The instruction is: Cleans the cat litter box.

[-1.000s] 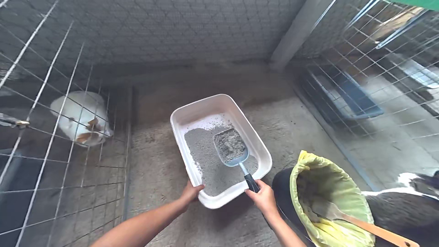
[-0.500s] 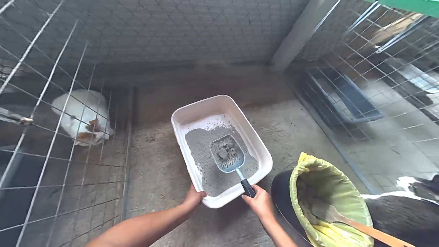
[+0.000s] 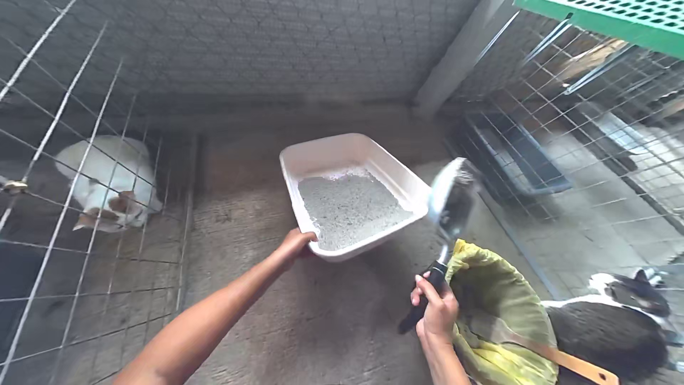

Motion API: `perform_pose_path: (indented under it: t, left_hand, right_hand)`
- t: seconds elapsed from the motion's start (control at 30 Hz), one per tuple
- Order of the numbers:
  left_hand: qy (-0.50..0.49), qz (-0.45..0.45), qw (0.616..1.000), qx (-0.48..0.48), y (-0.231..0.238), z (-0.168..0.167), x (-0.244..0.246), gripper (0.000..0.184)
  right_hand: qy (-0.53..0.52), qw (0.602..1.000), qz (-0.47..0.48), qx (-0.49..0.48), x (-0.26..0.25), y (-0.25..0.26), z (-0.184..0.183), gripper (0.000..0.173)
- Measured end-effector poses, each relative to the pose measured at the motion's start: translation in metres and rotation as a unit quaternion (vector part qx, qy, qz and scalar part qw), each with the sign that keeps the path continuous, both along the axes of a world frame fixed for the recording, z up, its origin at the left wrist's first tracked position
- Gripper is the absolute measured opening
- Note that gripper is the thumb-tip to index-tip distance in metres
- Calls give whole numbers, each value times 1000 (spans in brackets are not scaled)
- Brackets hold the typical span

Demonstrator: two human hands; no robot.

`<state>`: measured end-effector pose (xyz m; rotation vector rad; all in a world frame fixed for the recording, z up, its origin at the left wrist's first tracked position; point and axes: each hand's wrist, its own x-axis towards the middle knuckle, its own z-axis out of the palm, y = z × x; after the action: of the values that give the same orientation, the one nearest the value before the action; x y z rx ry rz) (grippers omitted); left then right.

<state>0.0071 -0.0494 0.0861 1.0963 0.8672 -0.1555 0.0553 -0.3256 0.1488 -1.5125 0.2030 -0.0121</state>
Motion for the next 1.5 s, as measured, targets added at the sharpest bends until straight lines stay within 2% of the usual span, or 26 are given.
perform_pose_path:
  t: [0.13, 0.23, 0.33, 0.4, 0.47, 0.5, 0.57, 0.63, 0.7, 0.77, 0.83, 0.93, 1.0, 1.07, 1.13, 1.17, 1.3, 1.4, 1.5]
  left_hand:
    - [-29, 7, 999, -38, 15, 11, -3, 21]
    - [-17, 4, 999, -37, 5, -7, -22, 21]
    - [3, -3, 1000, -7, -25, -43, -49, 38]
    - [28, -28, 999, 27, -39, -72, -64, 56]
    - [56, -72, 995, 50, -42, -95, -78, 71]
    - [68, -91, 992, 50, -41, -103, -82, 72]
    - [90, -105, 990, 34, -33, -107, -79, 66]
    - [104, -72, 992, 23, -22, -105, -67, 64]
    - [88, -32, 994, 51, 1, -103, -49, 69]
    - [63, -32, 995, 74, 23, -104, -31, 69]
    - [43, -51, 993, 96, 38, -104, -24, 67]
    - [2, -58, 991, 121, 36, -90, -28, 71]
    - [-27, -65, 989, 133, 27, -75, -36, 76]
    - [-57, -72, 986, 136, 16, -63, -46, 84]
    - [-78, -83, 981, 157, 6, -56, -54, 88]
    - [-89, -89, 976, 176, 0, -53, -58, 89]
    - [-126, -124, 949, 262, -11, -57, -69, 83]
    - [-135, -125, 945, 270, -9, -64, -67, 82]
    - [-118, -101, 964, 217, -4, -65, -56, 84]
  right_hand:
    - [-21, 983, -95, 158, -7, -13, -25, 25]
    - [60, 954, -136, 262, -15, -24, -39, 41]
    - [134, 912, -167, 351, -18, -30, -42, 48]
    - [137, 910, -165, 356, -18, -28, -40, 48]
    - [115, 929, -153, 317, -17, -24, -36, 44]
    - [95, 943, -140, 286, -15, -20, -33, 40]
    - [43, 972, -98, 207, -10, -16, -33, 30]
    - [11, 992, -57, 108, -9, -10, -29, 19]
    - [15, 1000, -4, 1, -9, -3, -24, 10]
    - [64, 988, 92, -110, -8, -5, -21, 13]
    - [159, 940, 212, -215, 0, -8, -17, 23]
    - [308, 820, 361, -322, 17, -11, -17, 27]
    - [358, 739, 428, -378, 17, -13, -18, 31]
    - [378, 698, 451, -408, 3, -14, -18, 35]
    - [374, 707, 442, -406, -13, -10, -21, 36]
    - [362, 727, 431, -393, -20, -7, -26, 35]
    - [264, 845, 373, -280, -31, 19, -48, 24]
    - [195, 869, 370, -264, -10, 59, -50, 30]
    - [155, 875, 365, -280, 13, 83, -45, 29]
